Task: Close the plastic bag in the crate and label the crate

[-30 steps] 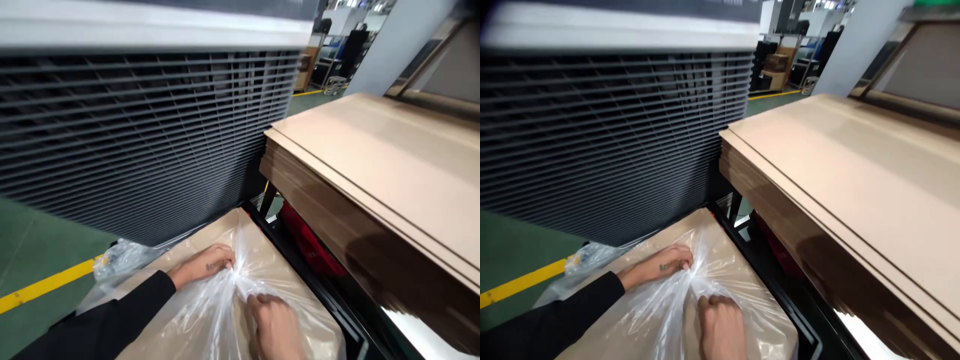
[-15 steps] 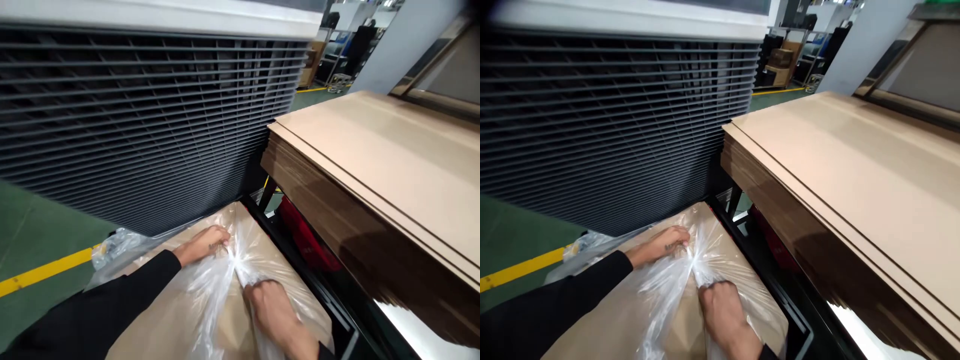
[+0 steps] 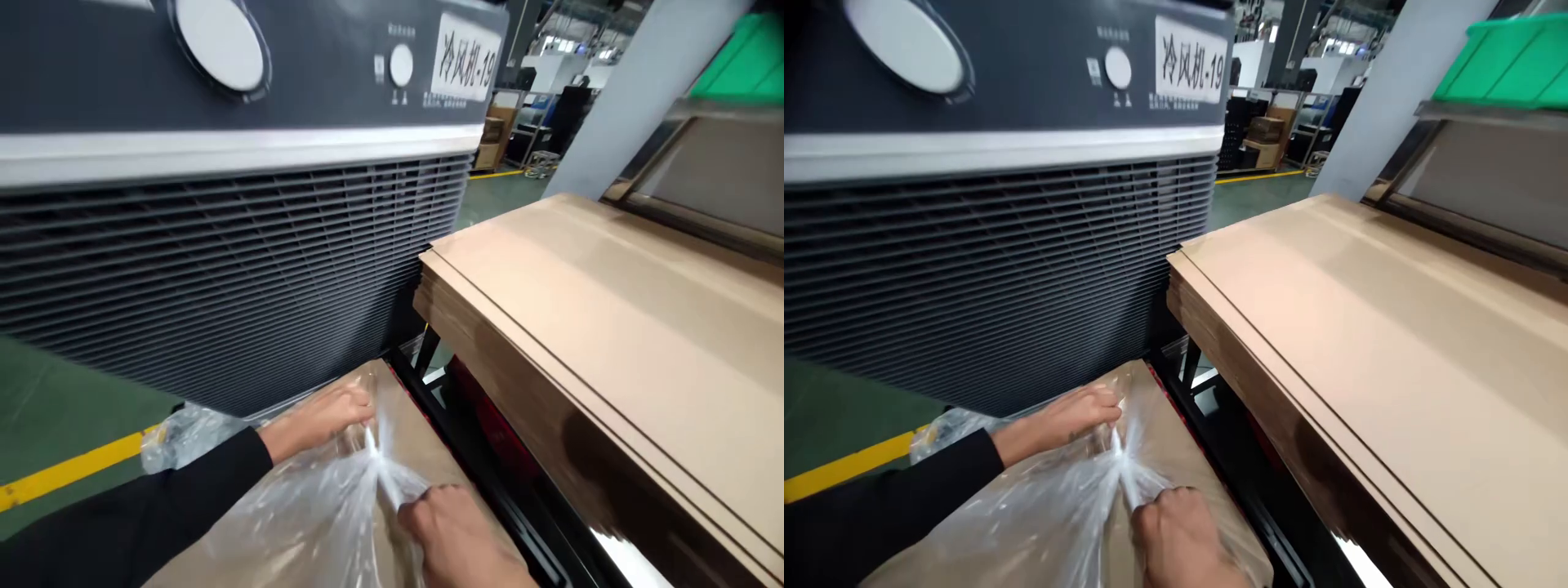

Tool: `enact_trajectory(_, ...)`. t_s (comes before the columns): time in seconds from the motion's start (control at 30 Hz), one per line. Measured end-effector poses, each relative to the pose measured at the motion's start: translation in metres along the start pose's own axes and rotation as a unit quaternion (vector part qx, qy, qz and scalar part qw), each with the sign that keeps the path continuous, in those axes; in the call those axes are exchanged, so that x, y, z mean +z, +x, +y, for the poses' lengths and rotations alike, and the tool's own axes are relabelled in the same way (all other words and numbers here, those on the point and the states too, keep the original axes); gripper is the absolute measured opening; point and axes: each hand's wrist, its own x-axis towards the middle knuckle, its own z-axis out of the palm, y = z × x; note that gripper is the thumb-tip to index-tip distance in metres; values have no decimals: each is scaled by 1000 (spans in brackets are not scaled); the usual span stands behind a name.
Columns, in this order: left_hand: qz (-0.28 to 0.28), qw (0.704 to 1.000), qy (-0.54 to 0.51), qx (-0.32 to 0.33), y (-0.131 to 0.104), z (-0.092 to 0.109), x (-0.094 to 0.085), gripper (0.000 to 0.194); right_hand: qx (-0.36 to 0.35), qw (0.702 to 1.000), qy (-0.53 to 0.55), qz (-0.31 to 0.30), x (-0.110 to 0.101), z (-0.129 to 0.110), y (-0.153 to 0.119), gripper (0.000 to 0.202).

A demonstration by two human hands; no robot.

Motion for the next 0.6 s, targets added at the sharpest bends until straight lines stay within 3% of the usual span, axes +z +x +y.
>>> enact_trajectory(0.13, -13, 999, -47, 6, 7, -45, 44, 13, -9, 999, -22, -29, 52, 0, 41, 34)
enact_trajectory(0.2, -21, 998, -56, 8, 9, -54, 55, 13, -25, 999, -14, -43, 66, 3, 51, 31)
enact_trajectory(0.27, -26, 998, -53, 12, 11, -51, 51, 16, -30, 998, -2, -60, 60, 5, 48, 31)
enact_trajectory(0.37, -17, 999, -30, 3, 10, -31, 25, 23, -17, 996, 4, -85, 23, 6, 26, 36)
enact_trajectory(0.47, -5, 1000, -25, -3, 8, -18, 1, 23, -21, 997, -8, -68, -8, 7, 5, 33)
enact_trajectory(0.53, -5, 999, -50, -1, 10, -22, -1, 20, -33, 997, -16, -65, -10, 7, 3, 31)
enact_trajectory(0.6, -9, 996, -90, -4, 15, -33, 6, 18, -43, 996, -22, -79, 5, 6, 13, 30)
